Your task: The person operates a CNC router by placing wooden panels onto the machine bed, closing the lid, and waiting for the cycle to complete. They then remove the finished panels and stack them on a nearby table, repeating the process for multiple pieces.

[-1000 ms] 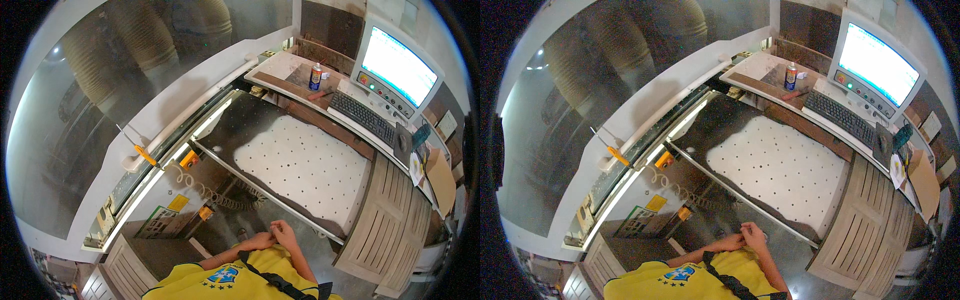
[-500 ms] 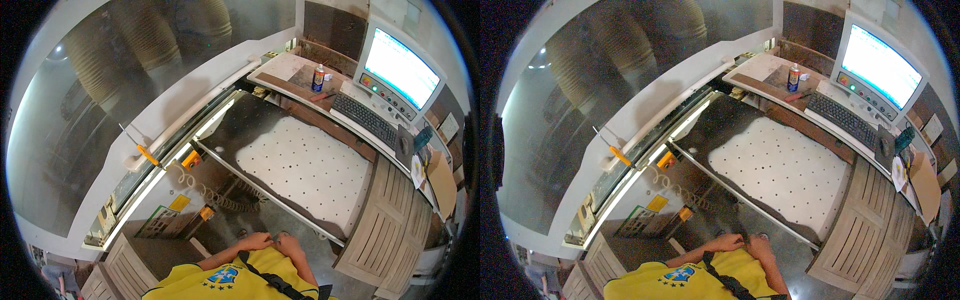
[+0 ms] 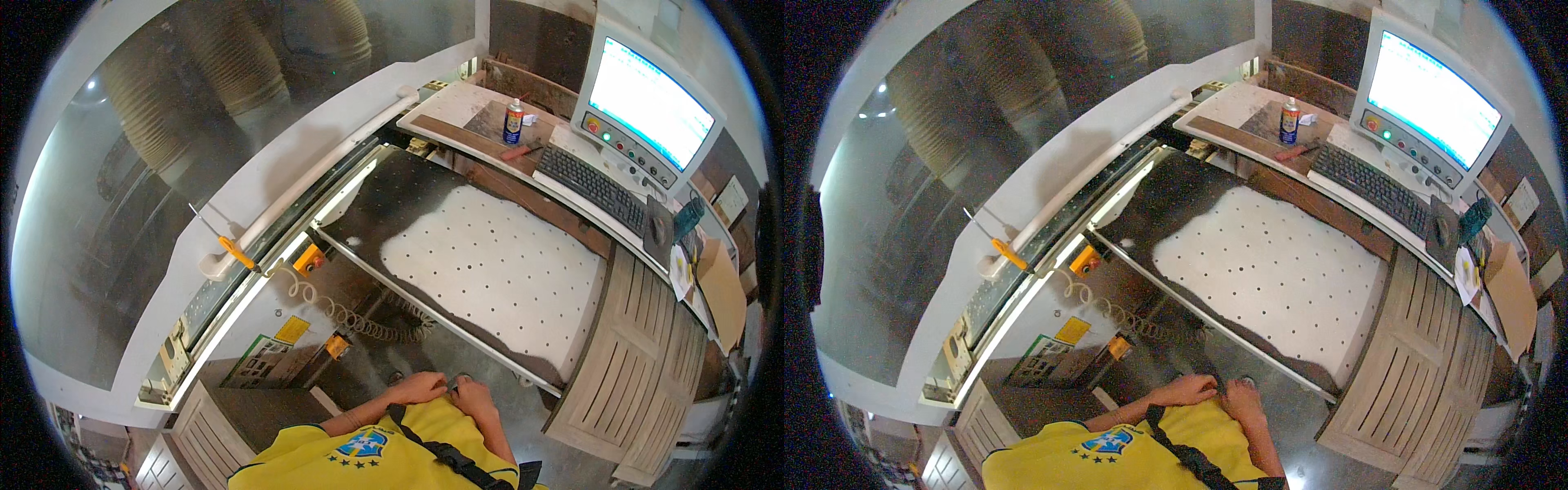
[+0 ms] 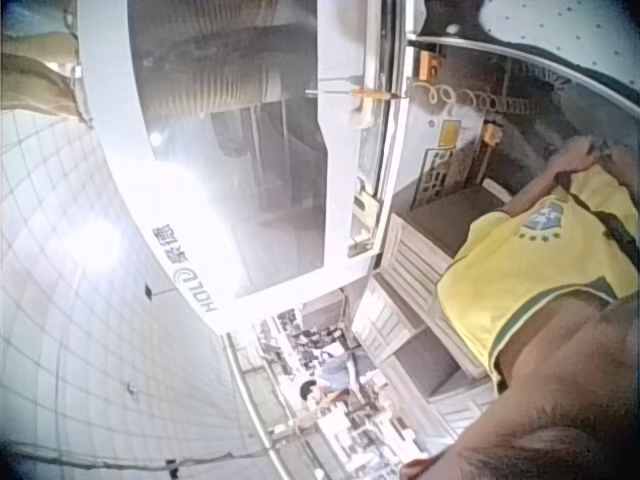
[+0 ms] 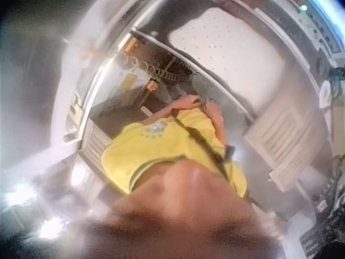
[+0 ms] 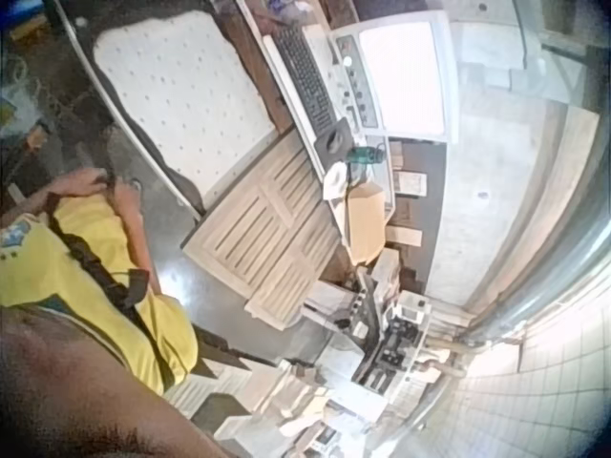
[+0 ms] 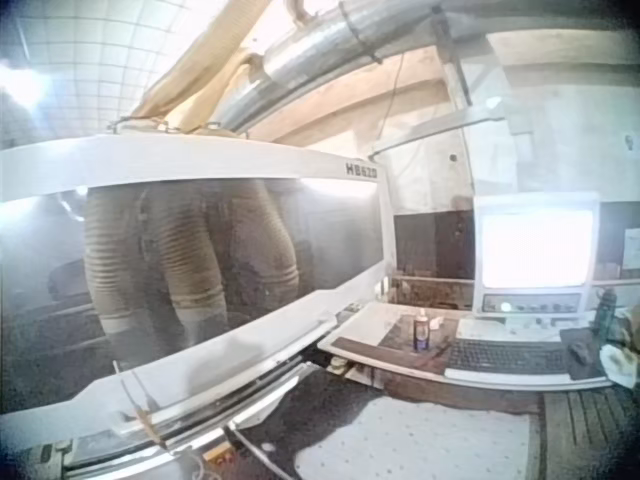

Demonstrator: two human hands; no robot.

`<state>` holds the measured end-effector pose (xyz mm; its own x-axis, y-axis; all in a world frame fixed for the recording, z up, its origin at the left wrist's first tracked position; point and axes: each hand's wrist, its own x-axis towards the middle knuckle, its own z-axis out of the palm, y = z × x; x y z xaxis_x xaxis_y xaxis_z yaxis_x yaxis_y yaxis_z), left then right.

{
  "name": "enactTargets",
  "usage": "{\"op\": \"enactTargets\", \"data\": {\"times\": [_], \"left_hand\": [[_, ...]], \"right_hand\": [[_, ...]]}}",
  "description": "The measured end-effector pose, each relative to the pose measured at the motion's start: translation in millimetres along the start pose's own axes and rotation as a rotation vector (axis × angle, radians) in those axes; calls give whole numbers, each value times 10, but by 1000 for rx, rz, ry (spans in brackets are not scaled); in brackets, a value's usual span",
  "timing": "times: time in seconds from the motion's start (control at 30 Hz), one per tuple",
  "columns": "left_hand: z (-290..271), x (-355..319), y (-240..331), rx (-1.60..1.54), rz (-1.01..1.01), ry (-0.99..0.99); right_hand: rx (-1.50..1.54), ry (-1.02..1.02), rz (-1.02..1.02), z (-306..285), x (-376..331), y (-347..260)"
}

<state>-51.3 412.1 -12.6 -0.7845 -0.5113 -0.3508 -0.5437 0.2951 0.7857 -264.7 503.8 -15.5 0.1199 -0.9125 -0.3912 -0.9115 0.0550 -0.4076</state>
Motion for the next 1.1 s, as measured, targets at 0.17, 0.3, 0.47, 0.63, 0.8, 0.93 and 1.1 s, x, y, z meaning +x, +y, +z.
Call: {"op": "enactTargets", "data": {"times": [0.17,0.3,0.47,0.63,0.8,0.93,1.1], "left_hand": [[-28,28,103,3,89,63],[-16,38,119,7,97,78],[-95,-24,203,41,70,44],[-85,21,209,97,44,-11],[17,120,87,75,119,33],[8,218,135,64,125,60],[-510,364,510,40,181,267]], "right_hand": [[-2,28,-32,28,-10,13],[0,-37,44,29,51,-25],[46,13,9,-6,28,-36],[20,38,-17,-18,29,-2],[-30,31,-28,-59,-4,83],[20,55,-14,-149,-51,86],[112,203,-16,-429,-171,-5]]}}
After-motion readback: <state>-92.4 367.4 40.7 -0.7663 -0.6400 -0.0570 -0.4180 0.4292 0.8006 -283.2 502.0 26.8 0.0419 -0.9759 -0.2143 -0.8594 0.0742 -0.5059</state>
